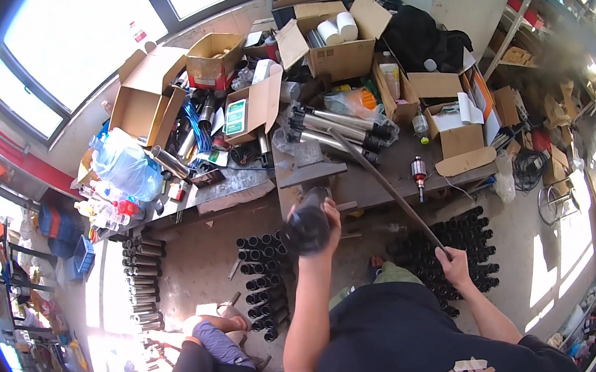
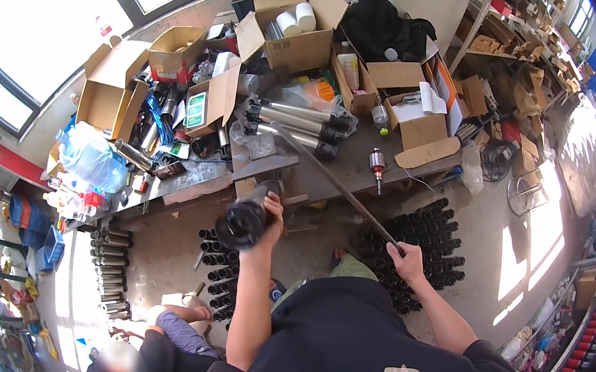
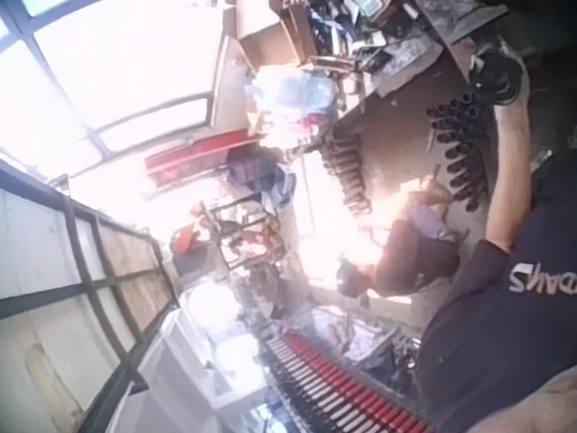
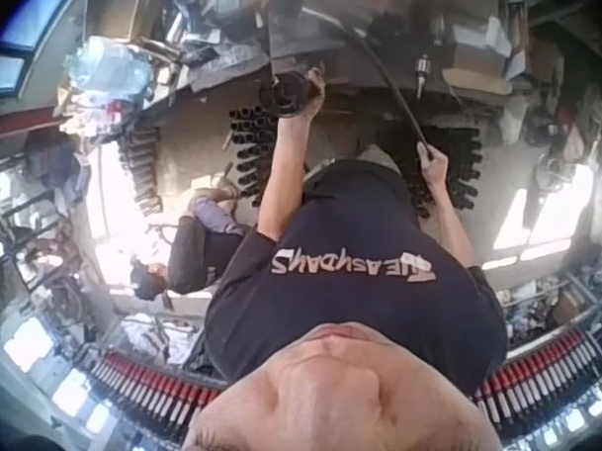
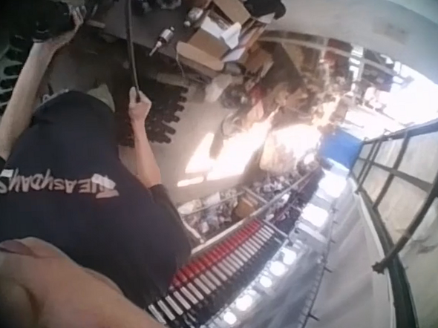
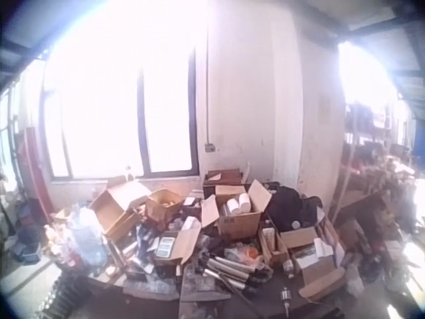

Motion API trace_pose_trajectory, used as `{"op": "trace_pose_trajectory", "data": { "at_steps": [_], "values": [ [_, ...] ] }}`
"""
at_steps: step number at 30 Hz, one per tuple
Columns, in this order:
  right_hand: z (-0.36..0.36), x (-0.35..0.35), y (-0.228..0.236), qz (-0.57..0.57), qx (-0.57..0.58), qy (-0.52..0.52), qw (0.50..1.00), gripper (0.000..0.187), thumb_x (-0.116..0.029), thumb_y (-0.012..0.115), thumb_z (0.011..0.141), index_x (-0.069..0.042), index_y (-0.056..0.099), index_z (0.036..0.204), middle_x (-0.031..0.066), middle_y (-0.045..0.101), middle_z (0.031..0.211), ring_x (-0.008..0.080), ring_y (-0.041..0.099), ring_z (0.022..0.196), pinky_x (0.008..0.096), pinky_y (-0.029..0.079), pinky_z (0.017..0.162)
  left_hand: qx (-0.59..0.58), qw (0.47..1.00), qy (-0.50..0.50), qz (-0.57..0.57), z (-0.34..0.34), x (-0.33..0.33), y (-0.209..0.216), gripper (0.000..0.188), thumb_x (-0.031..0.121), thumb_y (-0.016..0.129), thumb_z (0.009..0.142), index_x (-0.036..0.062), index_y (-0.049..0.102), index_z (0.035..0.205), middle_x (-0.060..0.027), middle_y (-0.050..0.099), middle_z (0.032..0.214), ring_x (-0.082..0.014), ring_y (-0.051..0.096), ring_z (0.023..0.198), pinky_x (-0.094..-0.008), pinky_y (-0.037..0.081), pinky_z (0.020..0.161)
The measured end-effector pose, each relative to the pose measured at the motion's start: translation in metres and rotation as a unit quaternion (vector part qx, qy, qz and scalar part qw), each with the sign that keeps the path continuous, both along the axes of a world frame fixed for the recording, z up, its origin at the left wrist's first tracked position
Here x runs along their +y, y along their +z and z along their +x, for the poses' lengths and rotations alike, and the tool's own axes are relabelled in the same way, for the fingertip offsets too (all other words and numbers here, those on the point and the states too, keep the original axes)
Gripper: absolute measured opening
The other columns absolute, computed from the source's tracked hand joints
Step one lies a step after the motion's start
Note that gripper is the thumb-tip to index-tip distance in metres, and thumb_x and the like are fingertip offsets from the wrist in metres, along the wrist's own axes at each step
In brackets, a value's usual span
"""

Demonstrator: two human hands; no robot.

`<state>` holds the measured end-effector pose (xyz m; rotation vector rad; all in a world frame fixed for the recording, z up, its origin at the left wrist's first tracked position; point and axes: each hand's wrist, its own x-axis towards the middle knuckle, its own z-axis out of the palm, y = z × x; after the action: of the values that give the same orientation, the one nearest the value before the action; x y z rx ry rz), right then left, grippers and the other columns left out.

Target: The person assembles shock absorbers by placing a large metal cylinder into a mounting fixture, using a dual-handle tool to rotate or press a cap onto the cylinder, and then setting the assembled unit down on the floor among many similar black cylindrical components.

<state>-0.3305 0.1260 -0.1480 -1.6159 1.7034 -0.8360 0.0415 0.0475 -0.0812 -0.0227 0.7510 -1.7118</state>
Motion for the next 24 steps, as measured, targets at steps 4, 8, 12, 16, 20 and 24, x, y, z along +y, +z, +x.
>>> {"op": "trace_pose_trajectory", "data": {
  "at_steps": [4, 8, 12, 16, 20, 24],
  "values": [
    [-0.02, -0.044, 0.027, -0.036, 0.027, 0.074, 0.996, 0.042, -0.024, 0.069, 0.091, 0.001, 0.049, 0.065, 0.0092, 0.034, 0.052, 0.0139, 0.033, 0.048, 0.0354, 0.029, 0.047, -0.151, 0.984, 0.024, 0.085, 0.034, -0.068, 0.023, 0.044, 0.031, 0.069, 0.082, -0.0097, 0.057, 0.093, -0.0245, 0.052, 0.101, -0.032, 0.057, 0.092, -0.0345, 0.064, 0.071],
    [-0.038, -0.103, 0.055, -0.109, 0.068, 0.131, 0.983, 0.04, -0.029, 0.072, 0.088, 0.0, 0.054, 0.065, 0.0155, 0.041, 0.052, 0.0241, 0.038, 0.046, 0.0384, 0.033, 0.048, -0.107, 0.982, -0.081, 0.13, 0.051, -0.105, 0.043, 0.052, 0.043, 0.071, 0.081, -0.0019, 0.057, 0.105, -0.0174, 0.054, 0.103, -0.0314, 0.059, 0.093, -0.0373, 0.064, 0.072],
    [-0.041, -0.18, 0.098, -0.215, 0.154, 0.177, 0.948, 0.039, -0.035, 0.074, 0.085, -0.002, 0.062, 0.067, 0.0182, 0.052, 0.056, 0.0358, 0.054, 0.051, 0.0413, 0.04, 0.05, -0.064, 0.975, -0.071, 0.199, 0.066, -0.119, 0.049, 0.056, 0.031, 0.077, 0.074, -0.006, 0.054, 0.109, -0.0231, 0.045, 0.112, -0.032, 0.061, 0.09, -0.0386, 0.065, 0.069],
    [-0.061, -0.262, 0.137, -0.286, 0.251, 0.213, 0.9, 0.038, -0.037, 0.073, 0.085, -0.004, 0.065, 0.068, 0.0172, 0.055, 0.058, 0.0345, 0.059, 0.054, 0.0404, 0.043, 0.052, -0.063, 0.933, -0.205, 0.288, 0.07, -0.122, 0.084, 0.052, 0.036, 0.074, 0.077, -0.004, 0.057, 0.106, -0.0296, 0.043, 0.114, -0.0337, 0.061, 0.09, -0.0365, 0.064, 0.068],
    [-0.03, -0.269, 0.18, -0.259, 0.297, 0.213, 0.894, 0.045, -0.043, 0.073, 0.085, -0.002, 0.065, 0.07, 0.0182, 0.056, 0.059, 0.0361, 0.059, 0.057, 0.041, 0.044, 0.053, -0.142, 0.933, -0.243, 0.223, 0.06, -0.111, 0.058, 0.05, 0.029, 0.079, 0.075, -0.0036, 0.058, 0.106, -0.0277, 0.045, 0.113, -0.0311, 0.059, 0.093, -0.0369, 0.064, 0.067],
    [-0.003, -0.187, 0.171, -0.041, 0.336, 0.173, 0.925, 0.06, -0.061, 0.064, 0.086, -0.002, 0.072, 0.079, 0.0233, 0.064, 0.068, 0.0436, 0.063, 0.072, 0.0464, 0.05, 0.064, -0.106, 0.937, -0.166, 0.288, 0.057, -0.105, 0.069, 0.052, 0.027, 0.082, 0.074, -0.0023, 0.058, 0.11, -0.0255, 0.043, 0.122, -0.0349, 0.055, 0.108, -0.0431, 0.064, 0.074]
  ]
}}
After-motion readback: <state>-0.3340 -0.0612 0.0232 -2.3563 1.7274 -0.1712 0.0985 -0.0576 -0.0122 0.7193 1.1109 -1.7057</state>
